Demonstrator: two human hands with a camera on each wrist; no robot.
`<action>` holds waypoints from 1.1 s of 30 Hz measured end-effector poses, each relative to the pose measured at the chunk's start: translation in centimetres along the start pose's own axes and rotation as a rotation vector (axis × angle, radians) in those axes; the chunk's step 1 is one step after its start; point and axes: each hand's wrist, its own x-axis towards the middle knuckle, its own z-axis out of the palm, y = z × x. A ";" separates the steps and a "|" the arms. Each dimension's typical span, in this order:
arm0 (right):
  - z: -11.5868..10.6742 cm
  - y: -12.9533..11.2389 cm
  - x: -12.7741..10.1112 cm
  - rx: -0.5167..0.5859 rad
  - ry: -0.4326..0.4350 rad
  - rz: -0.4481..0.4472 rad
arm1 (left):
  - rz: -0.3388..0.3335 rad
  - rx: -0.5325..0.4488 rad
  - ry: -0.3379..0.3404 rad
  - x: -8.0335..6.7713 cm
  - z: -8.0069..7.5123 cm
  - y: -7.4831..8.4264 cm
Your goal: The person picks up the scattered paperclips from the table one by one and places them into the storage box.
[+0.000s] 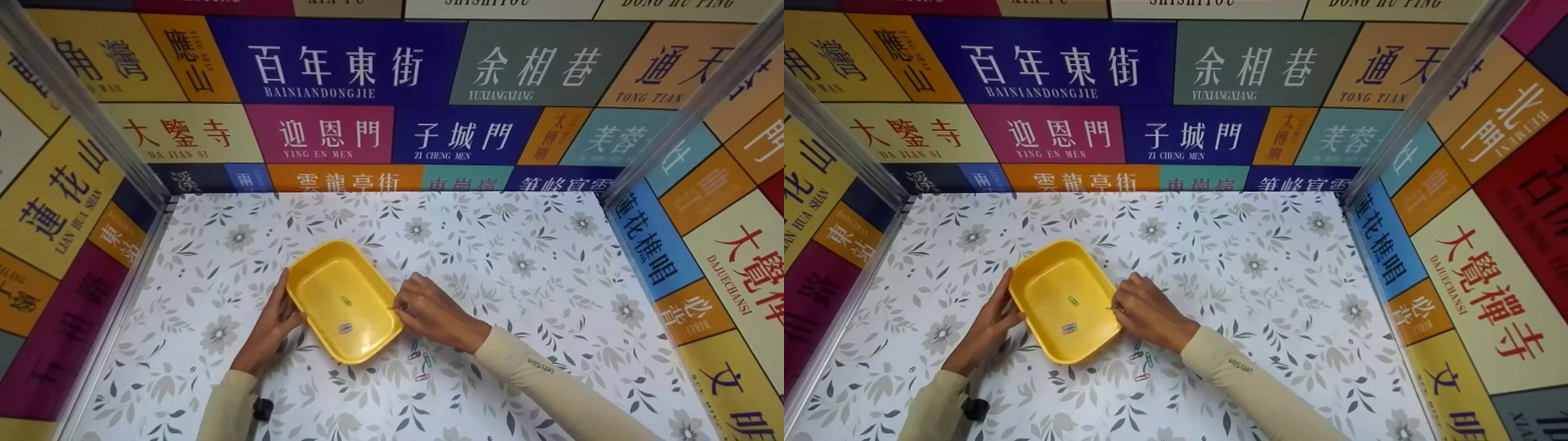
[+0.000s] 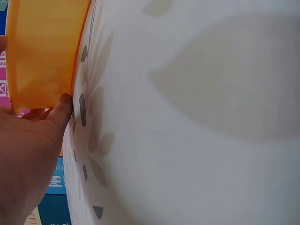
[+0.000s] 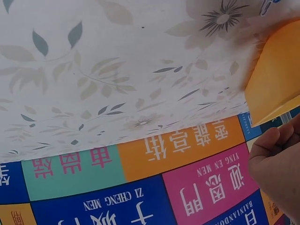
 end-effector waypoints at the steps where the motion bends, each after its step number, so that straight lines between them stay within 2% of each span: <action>1: 0.1 0.0 0.1 0.001 -0.002 -0.004 | -0.005 0.004 0.004 0.0 0.0 0.0; 11: 0.6 -0.4 1.0 0.011 -0.022 -0.011 | 0.014 0.016 -0.006 -0.1 0.0 0.1; 18: 0.8 -0.6 1.5 -0.015 -0.076 0.025 | 0.031 0.007 -0.011 0.0 0.0 0.0; 25: 1.5 -0.7 2.1 -0.003 -0.052 -0.015 | 0.025 -0.031 -0.009 -0.2 -0.1 -0.1; 33: 2.2 -0.8 2.9 -0.033 -0.065 -0.026 | 0.010 0.006 -0.007 0.0 -0.1 0.0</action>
